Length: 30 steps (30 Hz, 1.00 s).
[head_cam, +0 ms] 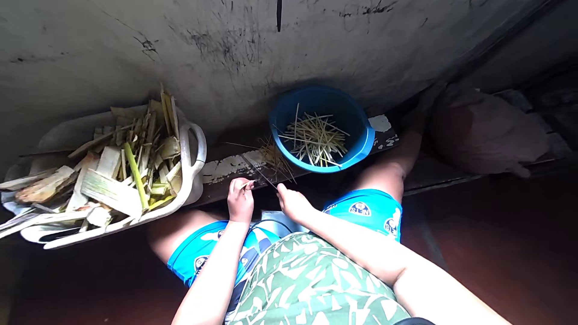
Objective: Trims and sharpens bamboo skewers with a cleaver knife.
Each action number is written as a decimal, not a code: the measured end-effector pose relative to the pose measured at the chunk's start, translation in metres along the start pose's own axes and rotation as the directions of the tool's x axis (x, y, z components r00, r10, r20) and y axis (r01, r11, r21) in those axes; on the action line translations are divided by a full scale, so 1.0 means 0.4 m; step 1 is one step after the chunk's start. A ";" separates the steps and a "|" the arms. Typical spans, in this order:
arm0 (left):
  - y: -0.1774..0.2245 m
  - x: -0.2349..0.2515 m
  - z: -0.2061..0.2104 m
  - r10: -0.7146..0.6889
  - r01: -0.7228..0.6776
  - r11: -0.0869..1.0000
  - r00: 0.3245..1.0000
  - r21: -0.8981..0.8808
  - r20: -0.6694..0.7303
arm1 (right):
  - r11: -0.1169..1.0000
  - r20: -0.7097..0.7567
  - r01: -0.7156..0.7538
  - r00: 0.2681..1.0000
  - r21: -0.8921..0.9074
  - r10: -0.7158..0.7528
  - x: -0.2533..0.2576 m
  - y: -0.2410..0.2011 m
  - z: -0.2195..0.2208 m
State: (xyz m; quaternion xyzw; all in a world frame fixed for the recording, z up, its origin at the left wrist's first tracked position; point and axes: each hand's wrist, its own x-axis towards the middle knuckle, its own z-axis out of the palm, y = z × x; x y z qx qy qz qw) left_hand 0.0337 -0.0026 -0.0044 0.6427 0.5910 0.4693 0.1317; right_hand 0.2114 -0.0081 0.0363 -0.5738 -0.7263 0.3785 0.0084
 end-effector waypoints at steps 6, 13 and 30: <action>-0.003 0.001 0.005 0.065 -0.061 0.995 0.997 0.084 -0.044 | 0.975 -0.158 0.205 0.969 0.090 -0.190 -0.020 -0.034 0.009; -0.003 0.002 0.002 0.062 -0.054 0.992 0.996 0.113 -0.068 | 0.984 -0.063 0.176 0.982 -0.025 -0.178 -0.001 -0.027 0.015; 0.002 0.002 0.003 0.066 -0.061 0.995 0.997 0.082 -0.051 | 0.984 -0.066 0.143 0.986 -0.109 -0.150 0.001 -0.014 0.018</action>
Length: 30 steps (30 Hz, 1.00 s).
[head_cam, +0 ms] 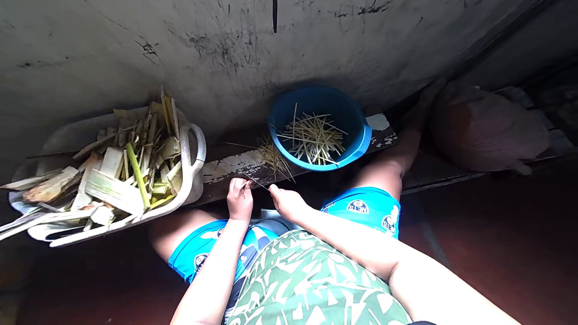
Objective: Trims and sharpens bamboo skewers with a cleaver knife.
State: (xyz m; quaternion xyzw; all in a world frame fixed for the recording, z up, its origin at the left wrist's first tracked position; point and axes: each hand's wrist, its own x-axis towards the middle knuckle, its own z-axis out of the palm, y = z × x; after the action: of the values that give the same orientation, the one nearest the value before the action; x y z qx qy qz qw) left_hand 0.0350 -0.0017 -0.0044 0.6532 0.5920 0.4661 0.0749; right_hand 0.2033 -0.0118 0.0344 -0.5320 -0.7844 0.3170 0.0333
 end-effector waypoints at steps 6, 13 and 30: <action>0.003 -0.001 0.008 0.009 -0.002 0.996 0.997 -0.085 0.074 | 0.984 0.122 -0.180 0.977 0.010 0.177 0.014 0.040 0.013; -0.007 0.020 0.009 -0.335 0.357 0.932 0.917 -0.067 0.216 | 0.983 0.132 -0.185 0.975 0.020 0.181 0.020 0.041 0.006; 0.070 0.064 -0.068 -0.493 0.683 0.480 0.729 -0.550 0.475 | 0.919 -0.205 0.064 0.979 0.390 0.018 0.017 0.078 0.013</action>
State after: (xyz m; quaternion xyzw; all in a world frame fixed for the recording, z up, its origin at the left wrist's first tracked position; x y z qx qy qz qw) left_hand 0.0324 -0.0006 0.0420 0.3819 0.5453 0.5099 0.5448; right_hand 0.2239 -0.0012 0.0118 -0.5348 -0.7032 0.4116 0.2237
